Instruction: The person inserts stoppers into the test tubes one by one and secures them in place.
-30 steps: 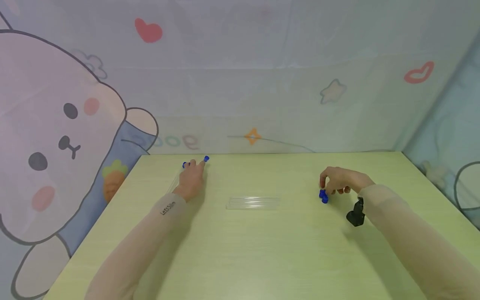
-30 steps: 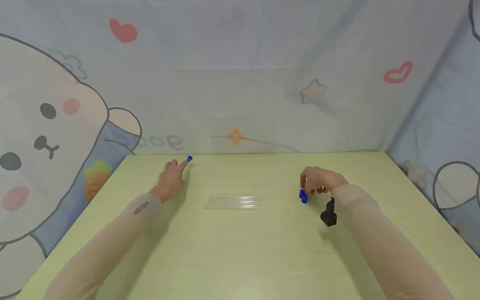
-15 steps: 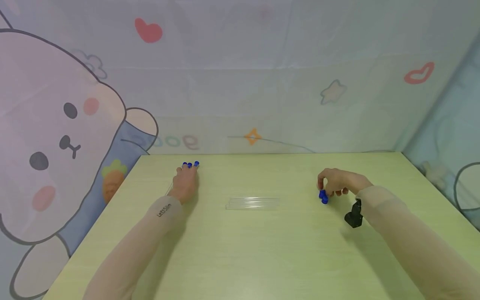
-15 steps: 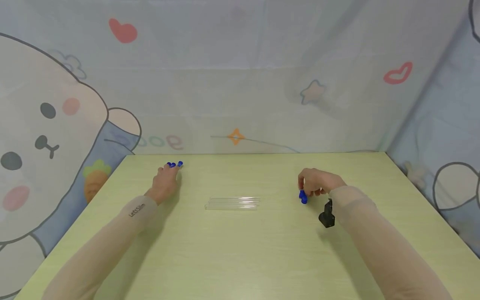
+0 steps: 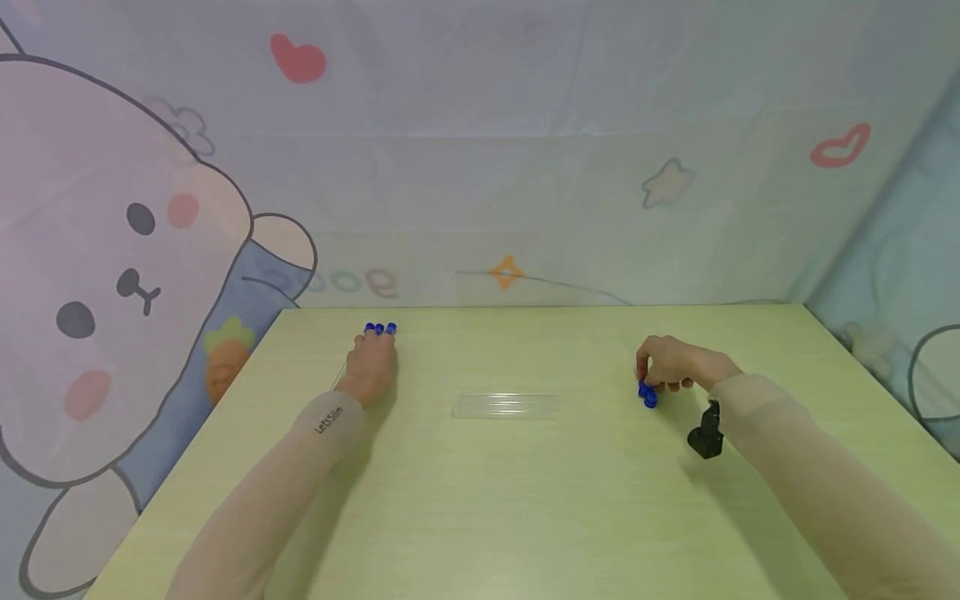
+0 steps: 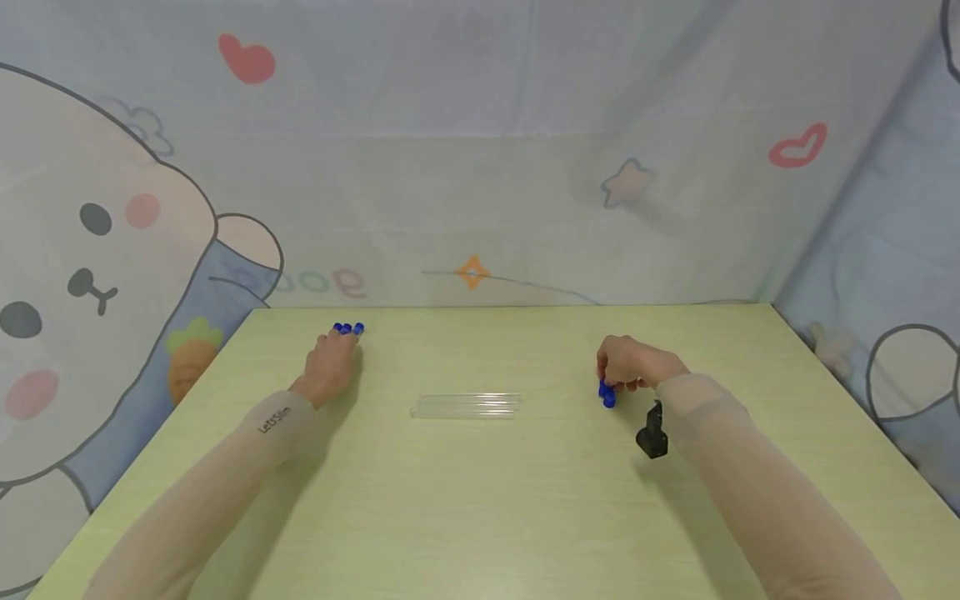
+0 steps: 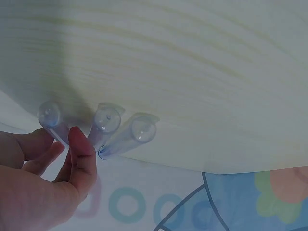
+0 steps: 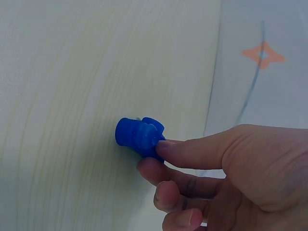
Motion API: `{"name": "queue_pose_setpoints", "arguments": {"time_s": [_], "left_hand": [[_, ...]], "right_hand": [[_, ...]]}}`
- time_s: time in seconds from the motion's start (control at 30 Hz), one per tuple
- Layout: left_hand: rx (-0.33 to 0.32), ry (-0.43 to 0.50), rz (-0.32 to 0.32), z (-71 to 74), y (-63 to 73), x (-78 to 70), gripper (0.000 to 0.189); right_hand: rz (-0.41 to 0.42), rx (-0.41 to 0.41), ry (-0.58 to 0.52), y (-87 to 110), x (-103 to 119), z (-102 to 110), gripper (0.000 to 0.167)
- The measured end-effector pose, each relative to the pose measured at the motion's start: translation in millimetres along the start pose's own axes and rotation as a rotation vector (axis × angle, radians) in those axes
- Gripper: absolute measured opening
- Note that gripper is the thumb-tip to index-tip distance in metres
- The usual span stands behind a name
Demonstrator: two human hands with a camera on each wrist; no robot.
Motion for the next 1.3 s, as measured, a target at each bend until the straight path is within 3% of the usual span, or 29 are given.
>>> {"name": "queue_pose_setpoints", "arguments": {"time_s": [0.43, 0.7, 0.87, 1.03, 1.3], "left_hand": [[0.011, -0.012, -0.004, 2.3, 1.7, -0.6, 0.028], [-0.071, -0.023, -0.075, 8.7, 0.4, -8.9, 0.028], [-0.102, 0.007, -0.094, 12.4, 1.0, -25.8, 0.02], [-0.1, 0.049, -0.131, 13.4, 3.5, -52.0, 0.018], [-0.092, 0.157, -0.326, 16.9, 12.9, -99.7, 0.019]], "right_hand": [[0.037, -0.056, 0.055, -3.9, 3, 2, 0.01], [0.072, -0.082, 0.077, -4.4, 7, 1, 0.012], [0.091, -0.084, 0.066, -5.8, 7, 0, 0.016], [0.102, -0.084, 0.096, -5.8, 8, 0, 0.018], [0.076, -0.104, 0.103, -4.9, 8, -2, 0.014]]}}
Point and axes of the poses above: each hand's wrist, its own y-axis away from the middle knuckle, its own z-axis out of the back of the hand, x = y × z, the point moved 8 cm from there along -y, towards the middle knuckle, and after that the axes turned 5 degrees about -y, right-handed, at the moved point
